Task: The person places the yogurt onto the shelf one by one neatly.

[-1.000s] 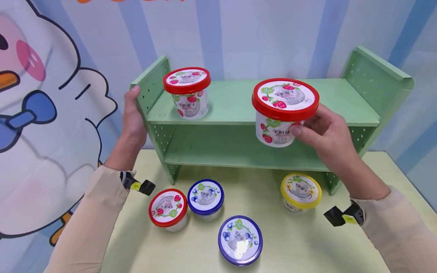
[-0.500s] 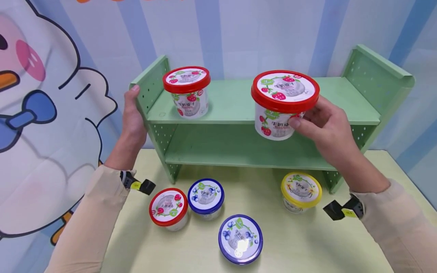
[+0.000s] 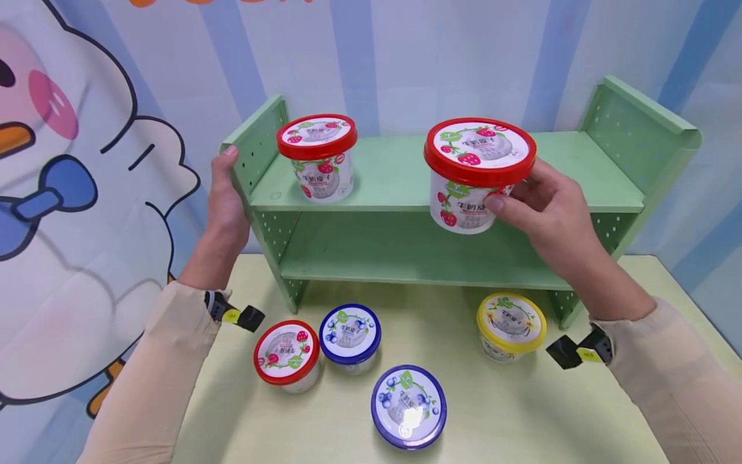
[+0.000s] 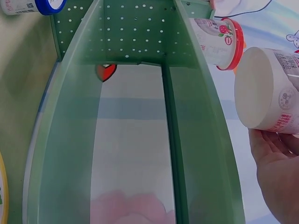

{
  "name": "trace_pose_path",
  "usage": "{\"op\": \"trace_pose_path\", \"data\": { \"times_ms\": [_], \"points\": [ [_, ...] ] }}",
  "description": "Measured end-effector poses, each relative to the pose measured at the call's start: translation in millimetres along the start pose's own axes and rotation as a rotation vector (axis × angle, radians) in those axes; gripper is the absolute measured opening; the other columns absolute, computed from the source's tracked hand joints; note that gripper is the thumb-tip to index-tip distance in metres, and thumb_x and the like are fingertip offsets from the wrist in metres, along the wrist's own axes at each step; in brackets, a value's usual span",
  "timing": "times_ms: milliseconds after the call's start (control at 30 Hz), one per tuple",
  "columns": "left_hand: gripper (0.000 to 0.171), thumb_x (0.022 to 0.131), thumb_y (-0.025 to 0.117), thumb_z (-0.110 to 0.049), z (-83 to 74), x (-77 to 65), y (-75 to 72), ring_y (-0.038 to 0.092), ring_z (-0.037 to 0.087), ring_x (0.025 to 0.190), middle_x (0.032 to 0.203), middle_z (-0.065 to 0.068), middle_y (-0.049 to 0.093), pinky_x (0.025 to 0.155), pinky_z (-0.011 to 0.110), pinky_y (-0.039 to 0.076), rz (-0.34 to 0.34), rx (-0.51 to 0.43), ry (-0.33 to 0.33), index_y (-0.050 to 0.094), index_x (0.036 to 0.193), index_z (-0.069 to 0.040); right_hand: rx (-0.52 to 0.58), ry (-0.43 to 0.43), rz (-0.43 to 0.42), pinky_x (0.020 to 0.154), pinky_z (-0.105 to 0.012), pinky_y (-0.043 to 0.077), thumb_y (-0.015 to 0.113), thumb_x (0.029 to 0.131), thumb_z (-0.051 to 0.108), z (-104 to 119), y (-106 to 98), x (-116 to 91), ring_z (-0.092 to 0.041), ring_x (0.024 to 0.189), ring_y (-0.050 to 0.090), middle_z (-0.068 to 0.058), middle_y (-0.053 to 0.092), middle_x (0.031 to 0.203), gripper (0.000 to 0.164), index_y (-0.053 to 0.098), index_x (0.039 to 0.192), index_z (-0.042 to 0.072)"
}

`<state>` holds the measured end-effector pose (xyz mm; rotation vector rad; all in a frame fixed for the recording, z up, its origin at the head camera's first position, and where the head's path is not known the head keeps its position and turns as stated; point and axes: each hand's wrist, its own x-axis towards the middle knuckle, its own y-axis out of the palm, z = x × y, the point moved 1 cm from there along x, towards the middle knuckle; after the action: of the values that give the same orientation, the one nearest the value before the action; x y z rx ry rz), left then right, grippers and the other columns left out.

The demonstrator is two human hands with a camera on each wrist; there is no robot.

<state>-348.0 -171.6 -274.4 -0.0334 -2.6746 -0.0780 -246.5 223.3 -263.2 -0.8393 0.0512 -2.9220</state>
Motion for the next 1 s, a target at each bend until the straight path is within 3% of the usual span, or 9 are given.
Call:
{"op": "trace_pose_path", "data": {
  "times_ms": [200, 467, 800, 1000],
  "points": [
    [0.06, 0.099, 0.033, -0.056, 0.7, 0.4, -0.3, 0.063, 0.022, 0.082, 0.11, 0.025, 0.058, 0.071, 0.033, 0.057, 0.005, -0.025, 0.007, 0.051, 0.134, -0.01, -0.044, 0.047, -0.007, 0.084, -0.017, 0.05, 0.063, 0.09, 0.002, -2.2, -0.6, 3.3, -0.021, 0.115, 0.052, -0.005, 0.061, 0.127, 0.043, 0.06, 0.133, 0.009],
    [0.06, 0.099, 0.033, -0.056, 1.2, 0.0, -0.4, 0.062, 0.022, 0.085, 0.11, 0.021, 0.058, 0.075, 0.033, 0.056, -0.014, 0.014, -0.01, 0.051, 0.134, -0.011, -0.241, 0.086, -0.011, 0.083, -0.016, 0.049, 0.063, 0.093, 0.009, -2.1, -2.2, 8.9, -0.02, 0.114, 0.052, 0.0, 0.063, 0.125, 0.042, 0.058, 0.135, 0.013],
    [0.059, 0.099, 0.034, -0.054, 2.0, 0.4, -0.6, 0.061, 0.023, 0.085, 0.109, 0.022, 0.058, 0.075, 0.033, 0.055, -0.004, -0.01, 0.006, 0.051, 0.134, -0.011, -0.348, 0.135, 0.019, 0.083, -0.017, 0.049, 0.063, 0.096, 0.018, 0.0, -3.0, 16.0, -0.019, 0.115, 0.051, 0.002, 0.061, 0.127, 0.044, 0.055, 0.14, 0.015],
    [0.06, 0.098, 0.034, -0.055, 2.4, 0.6, -0.4, 0.061, 0.024, 0.086, 0.11, 0.022, 0.058, 0.076, 0.034, 0.055, -0.005, 0.003, 0.008, 0.05, 0.136, -0.012, -0.347, 0.152, 0.02, 0.083, -0.016, 0.048, 0.063, 0.096, 0.019, 0.0, -5.2, 20.6, -0.019, 0.116, 0.05, 0.002, 0.06, 0.129, 0.046, 0.053, 0.141, 0.016]
  ]
}}
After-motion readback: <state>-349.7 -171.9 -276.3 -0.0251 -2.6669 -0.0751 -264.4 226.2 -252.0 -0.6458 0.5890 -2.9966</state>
